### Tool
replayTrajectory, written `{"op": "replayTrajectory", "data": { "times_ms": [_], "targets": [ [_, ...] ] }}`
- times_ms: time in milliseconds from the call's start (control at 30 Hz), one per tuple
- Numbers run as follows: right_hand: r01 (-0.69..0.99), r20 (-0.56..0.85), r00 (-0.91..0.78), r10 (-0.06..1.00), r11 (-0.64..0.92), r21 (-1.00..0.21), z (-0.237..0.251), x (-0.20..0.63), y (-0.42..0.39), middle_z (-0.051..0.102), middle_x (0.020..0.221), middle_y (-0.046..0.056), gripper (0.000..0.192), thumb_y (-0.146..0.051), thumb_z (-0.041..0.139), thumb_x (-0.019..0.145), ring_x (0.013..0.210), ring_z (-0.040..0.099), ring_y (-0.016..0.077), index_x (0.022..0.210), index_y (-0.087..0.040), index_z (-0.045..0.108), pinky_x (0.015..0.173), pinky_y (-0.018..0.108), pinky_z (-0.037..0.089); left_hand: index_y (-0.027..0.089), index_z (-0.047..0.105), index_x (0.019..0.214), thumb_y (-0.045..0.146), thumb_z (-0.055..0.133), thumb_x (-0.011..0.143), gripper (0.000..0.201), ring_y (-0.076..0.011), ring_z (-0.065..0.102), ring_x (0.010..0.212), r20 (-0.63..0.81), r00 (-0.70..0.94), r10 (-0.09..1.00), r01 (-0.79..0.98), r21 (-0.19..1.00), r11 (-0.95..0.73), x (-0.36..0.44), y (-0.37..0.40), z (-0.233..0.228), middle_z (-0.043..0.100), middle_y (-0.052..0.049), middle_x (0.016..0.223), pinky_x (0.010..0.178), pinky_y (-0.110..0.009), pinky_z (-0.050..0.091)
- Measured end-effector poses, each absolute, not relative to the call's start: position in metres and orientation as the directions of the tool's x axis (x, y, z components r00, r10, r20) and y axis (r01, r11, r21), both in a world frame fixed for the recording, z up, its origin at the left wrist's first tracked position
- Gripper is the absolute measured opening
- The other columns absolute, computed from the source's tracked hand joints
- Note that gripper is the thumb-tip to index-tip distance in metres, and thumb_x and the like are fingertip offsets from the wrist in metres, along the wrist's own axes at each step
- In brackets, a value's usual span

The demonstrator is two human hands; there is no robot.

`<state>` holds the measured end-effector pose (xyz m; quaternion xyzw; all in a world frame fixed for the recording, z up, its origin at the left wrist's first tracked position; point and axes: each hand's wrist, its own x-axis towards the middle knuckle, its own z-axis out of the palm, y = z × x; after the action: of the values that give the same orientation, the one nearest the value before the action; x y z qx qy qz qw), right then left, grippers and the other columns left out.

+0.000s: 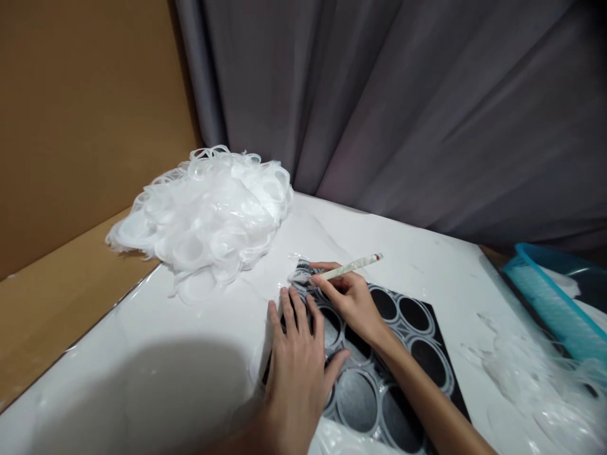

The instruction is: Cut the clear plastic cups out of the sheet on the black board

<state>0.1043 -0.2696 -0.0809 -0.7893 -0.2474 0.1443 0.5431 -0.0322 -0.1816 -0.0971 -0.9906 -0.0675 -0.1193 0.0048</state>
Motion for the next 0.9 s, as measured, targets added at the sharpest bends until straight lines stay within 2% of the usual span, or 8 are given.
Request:
{"op": "replayTrajectory", "data": {
  "times_ms": [167,333,400,467,567,667,767,900],
  "targets": [
    [0.275,0.059,0.824,0.564,-0.308,-0.911,-0.084,0.107,-0.268,0.073,0.119,0.011,0.037,-0.048,0.069,0.096,0.058,0.043,0.0096,0.109,-0.015,0.079,0.050,0.027,0.034,0.001,0.051,0.149,0.078,0.051,0.093,0.095,-0.0487,0.033,0.150,0.240,0.961,0.136,0.142,-0.009,-0.990,-0.034,-0.183,-0.094,0.041,-0.035,0.154,0.120,-0.068,0.031],
    [0.421,0.151,0.782,0.605,-0.334,-0.843,-0.082,0.101,-0.271,0.075,0.118,0.008,0.030,-0.043,0.063,0.102,0.070,0.062,0.0144,0.112,-0.019,0.078,0.063,0.029,0.051,0.004,0.056,0.146,0.079,0.053,0.092,0.093,-0.0487,0.037,0.148,0.239,0.963,0.127,0.141,-0.044,-0.989,-0.033,-0.181,-0.095,0.046,-0.033,0.152,0.118,-0.067,0.035],
    [0.614,0.259,0.674,0.692,-0.329,-0.718,-0.080,0.096,-0.274,0.075,0.121,0.006,0.026,-0.034,0.058,0.106,0.089,0.071,0.0184,0.119,-0.019,0.075,0.080,0.032,0.056,0.002,0.056,0.147,0.080,0.053,0.091,0.095,-0.0512,0.039,0.146,0.227,0.968,0.107,0.127,-0.072,-0.989,-0.033,-0.181,-0.096,0.046,-0.034,0.151,0.117,-0.068,0.036],
    [0.813,0.346,0.513,0.785,-0.316,-0.488,-0.078,0.092,-0.277,0.075,0.124,0.006,0.026,-0.025,0.056,0.107,0.105,0.072,0.0218,0.127,-0.017,0.071,0.090,0.036,0.057,-0.001,0.054,0.147,0.079,0.052,0.092,0.098,-0.0528,0.038,0.146,0.207,0.973,0.104,0.126,-0.096,-0.987,-0.033,-0.183,-0.097,0.045,-0.036,0.151,0.117,-0.069,0.035],
    [0.931,0.350,0.366,0.862,-0.334,-0.150,-0.077,0.088,-0.279,0.071,0.134,0.008,0.033,-0.016,0.057,0.104,0.106,0.072,0.0251,0.136,-0.013,0.065,0.085,0.039,0.058,-0.005,0.052,0.147,0.077,0.052,0.093,0.099,-0.0541,0.034,0.147,0.181,0.978,0.103,0.126,-0.121,-0.985,-0.034,-0.187,-0.097,0.039,-0.037,0.154,0.118,-0.071,0.031],
    [0.927,0.352,0.352,0.868,-0.374,-0.004,-0.077,0.090,-0.277,0.070,0.135,0.011,0.038,-0.013,0.059,0.102,0.105,0.073,0.0267,0.139,-0.010,0.063,0.081,0.041,0.058,-0.006,0.056,0.143,0.076,0.052,0.094,0.096,-0.0550,0.034,0.147,0.171,0.978,0.116,0.136,-0.111,-0.984,-0.034,-0.189,-0.097,0.038,-0.038,0.155,0.118,-0.072,0.029],
    [0.903,0.396,0.392,0.830,-0.430,0.008,-0.077,0.099,-0.277,0.069,0.136,0.013,0.038,-0.015,0.056,0.103,0.109,0.073,0.0286,0.140,-0.009,0.063,0.084,0.042,0.057,-0.001,0.056,0.145,0.077,0.056,0.091,0.095,-0.0537,0.035,0.147,0.191,0.972,0.139,0.159,-0.092,-0.983,-0.033,-0.188,-0.096,0.042,-0.035,0.154,0.119,-0.070,0.029],
    [0.802,0.545,0.568,0.617,-0.563,-0.200,-0.070,0.119,-0.281,0.071,0.133,0.009,0.035,-0.019,0.050,0.107,0.111,0.072,0.0228,0.138,-0.016,0.066,0.087,0.034,0.057,0.002,0.055,0.147,0.078,0.064,0.086,0.098,-0.0541,0.039,0.144,0.215,0.968,0.129,0.152,-0.094,-0.984,-0.032,-0.185,-0.097,0.046,-0.034,0.151,0.116,-0.070,0.033]
  ]
}}
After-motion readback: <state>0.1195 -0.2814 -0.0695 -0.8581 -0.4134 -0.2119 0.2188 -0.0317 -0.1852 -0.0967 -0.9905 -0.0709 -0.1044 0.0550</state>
